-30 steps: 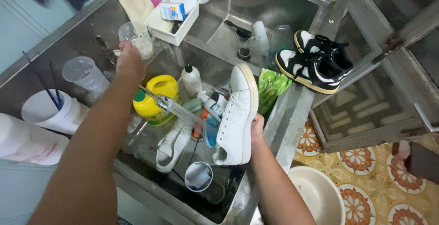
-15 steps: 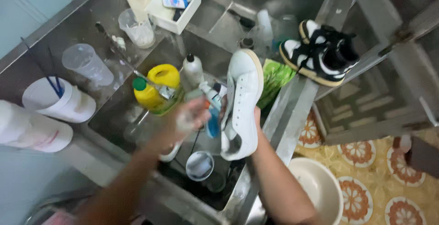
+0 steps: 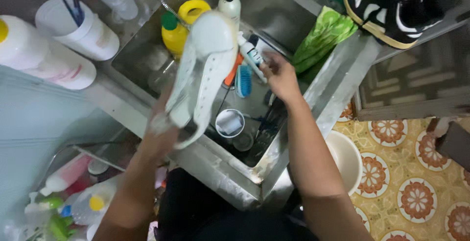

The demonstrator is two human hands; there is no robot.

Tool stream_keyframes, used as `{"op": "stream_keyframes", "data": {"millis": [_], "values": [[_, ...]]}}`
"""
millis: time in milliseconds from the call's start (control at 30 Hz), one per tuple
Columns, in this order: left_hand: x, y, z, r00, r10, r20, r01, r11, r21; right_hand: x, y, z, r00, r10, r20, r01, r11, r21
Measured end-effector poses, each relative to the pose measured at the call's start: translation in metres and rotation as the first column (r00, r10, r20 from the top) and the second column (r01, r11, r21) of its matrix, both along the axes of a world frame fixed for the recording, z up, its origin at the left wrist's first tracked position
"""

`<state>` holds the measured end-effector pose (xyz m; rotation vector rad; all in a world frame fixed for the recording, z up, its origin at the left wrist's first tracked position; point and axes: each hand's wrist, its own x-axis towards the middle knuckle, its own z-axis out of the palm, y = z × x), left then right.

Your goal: The person washes white sneakers at a stainless steel sink. They scrub the shoes with a blue sponge, rinse them under the tap, wipe the uppers with a white pad, and finish scrubbing with an orange brush.

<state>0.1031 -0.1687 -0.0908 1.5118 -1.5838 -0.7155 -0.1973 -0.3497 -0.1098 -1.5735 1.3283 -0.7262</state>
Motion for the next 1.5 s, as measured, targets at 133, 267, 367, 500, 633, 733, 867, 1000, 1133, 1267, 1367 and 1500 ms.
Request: {"op": "stream_keyframes", "data": {"millis": [133, 267, 367, 500, 633, 733, 867, 1000, 1133, 1267, 1367, 1500], "values": [[0.016, 0.063, 0.059, 0.977, 0.131, -0.168, -0.079, 0.955, 0.286, 0.004, 0.001, -0.014, 0.691, 0.105, -0.715, -0.079, 0.994, 0.070], [-0.004, 0.120, 0.081, 0.962, 0.225, -0.157, -0.168, 0.935, 0.313, 0.029, -0.006, -0.049, 0.392, 0.438, -0.809, -0.172, 0.899, 0.403], [-0.018, 0.130, 0.079, 0.976, 0.213, -0.054, -0.136, 0.779, 0.612, 0.054, 0.002, -0.064, 0.337, 0.552, -0.763, -0.413, 0.815, 0.407], [-0.037, 0.129, 0.092, 0.951, 0.144, 0.272, -0.273, 0.804, 0.529, 0.092, 0.017, -0.057, 0.402, 0.454, -0.795, -0.312, 0.884, 0.347], [-0.035, 0.115, 0.114, 0.935, 0.140, 0.325, -0.259, 0.897, 0.358, 0.108, 0.046, 0.004, 0.930, 0.046, -0.365, -0.070, 0.996, -0.052], [-0.032, 0.107, 0.120, 0.942, 0.131, 0.309, -0.232, 0.920, 0.315, 0.094, 0.095, 0.066, 0.867, 0.462, 0.187, -0.344, 0.826, -0.446], [-0.029, 0.114, 0.107, 0.953, 0.153, 0.262, -0.235, 0.919, 0.317, 0.081, 0.171, 0.109, 0.742, 0.665, 0.079, -0.533, 0.658, -0.531], [-0.031, 0.140, 0.087, 0.885, 0.099, 0.455, -0.009, 0.981, -0.196, 0.084, 0.211, 0.107, 0.920, 0.344, 0.186, -0.256, 0.889, -0.381], [-0.043, 0.160, 0.075, 0.888, -0.238, 0.394, 0.230, 0.971, 0.067, 0.084, 0.228, 0.097, 0.937, 0.161, 0.311, -0.051, 0.941, -0.333], [-0.051, 0.150, 0.060, 0.956, -0.244, 0.165, 0.171, 0.916, 0.364, 0.078, 0.234, 0.097, 0.904, 0.238, 0.356, -0.074, 0.906, -0.418], [-0.044, 0.138, 0.045, 0.909, -0.184, 0.374, 0.175, 0.983, 0.060, 0.079, 0.234, 0.101, 0.874, 0.270, 0.403, -0.104, 0.916, -0.388], [-0.045, 0.128, 0.027, 0.803, -0.034, -0.596, 0.251, 0.925, 0.286, 0.084, 0.240, 0.106, 0.864, 0.464, 0.196, -0.292, 0.778, -0.557]]}}
